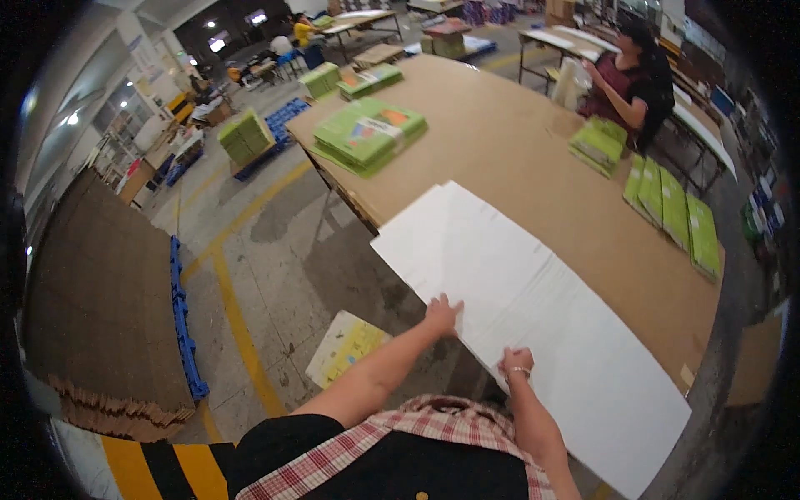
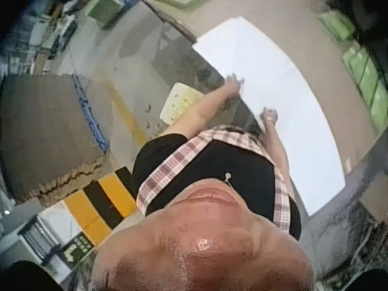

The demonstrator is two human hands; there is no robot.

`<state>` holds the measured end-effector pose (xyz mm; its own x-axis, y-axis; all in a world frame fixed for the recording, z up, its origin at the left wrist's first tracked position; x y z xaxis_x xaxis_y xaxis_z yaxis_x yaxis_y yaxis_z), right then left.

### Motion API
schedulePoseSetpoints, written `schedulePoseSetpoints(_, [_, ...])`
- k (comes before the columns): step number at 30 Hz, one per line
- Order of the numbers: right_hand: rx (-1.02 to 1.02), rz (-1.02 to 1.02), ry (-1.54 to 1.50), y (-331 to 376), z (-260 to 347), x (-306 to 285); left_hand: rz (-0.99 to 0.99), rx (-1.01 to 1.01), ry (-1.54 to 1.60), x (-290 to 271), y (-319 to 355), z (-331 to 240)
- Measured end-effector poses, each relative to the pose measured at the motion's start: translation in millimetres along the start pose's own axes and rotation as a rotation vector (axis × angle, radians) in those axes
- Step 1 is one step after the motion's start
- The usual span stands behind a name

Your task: Aligning and fanning a stack of paper sheets at a workstation to ensure they are separated and properly oriented.

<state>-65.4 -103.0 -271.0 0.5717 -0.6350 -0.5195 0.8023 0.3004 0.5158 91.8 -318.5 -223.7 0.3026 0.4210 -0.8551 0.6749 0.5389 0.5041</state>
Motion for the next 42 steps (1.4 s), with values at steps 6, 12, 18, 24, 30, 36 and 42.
schedulePoseSetpoints(6, [0.113, 0.079, -0.089, 25, 13, -6, -0.013, 0.017, -0.077, -10, 8, 4])
schedulePoseSetpoints(12, [0.171, 0.115, -0.141, 22, 10, -8, 0.003, 0.098, -0.085, -32, 7, 2])
schedulePoseSetpoints(18, [0.155, 0.118, -0.245, 21, 13, -8, 0.115, 0.242, -0.103, -42, -7, -1])
schedulePoseSetpoints(24, [0.243, 0.063, -0.212, 28, 17, -12, 0.094, 0.414, -0.099, -38, -10, -5])
schedulePoseSetpoints(30, [0.254, 0.072, -0.195, 26, 16, -13, 0.073, 0.437, -0.092, -40, -8, -5])
schedulePoseSetpoints(36, [0.291, 0.068, -0.246, 27, 16, -14, 0.183, 0.454, -0.166, -37, -11, -8])
schedulePoseSetpoints(42, [0.276, 0.026, -0.219, 26, 15, -18, 0.218, 0.496, -0.219, -35, -12, -10])
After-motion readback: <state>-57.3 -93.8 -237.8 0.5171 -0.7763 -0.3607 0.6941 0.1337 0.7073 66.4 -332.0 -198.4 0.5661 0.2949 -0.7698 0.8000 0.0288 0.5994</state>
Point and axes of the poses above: each hand's wrist, its own y-axis away from the middle knuckle, its own x-axis out of the palm, z = x × y, the point moved 10 cm from there along -y, towards the middle knuckle, and after that the axes turned 7 degrees about x, right-handed, at the moved point
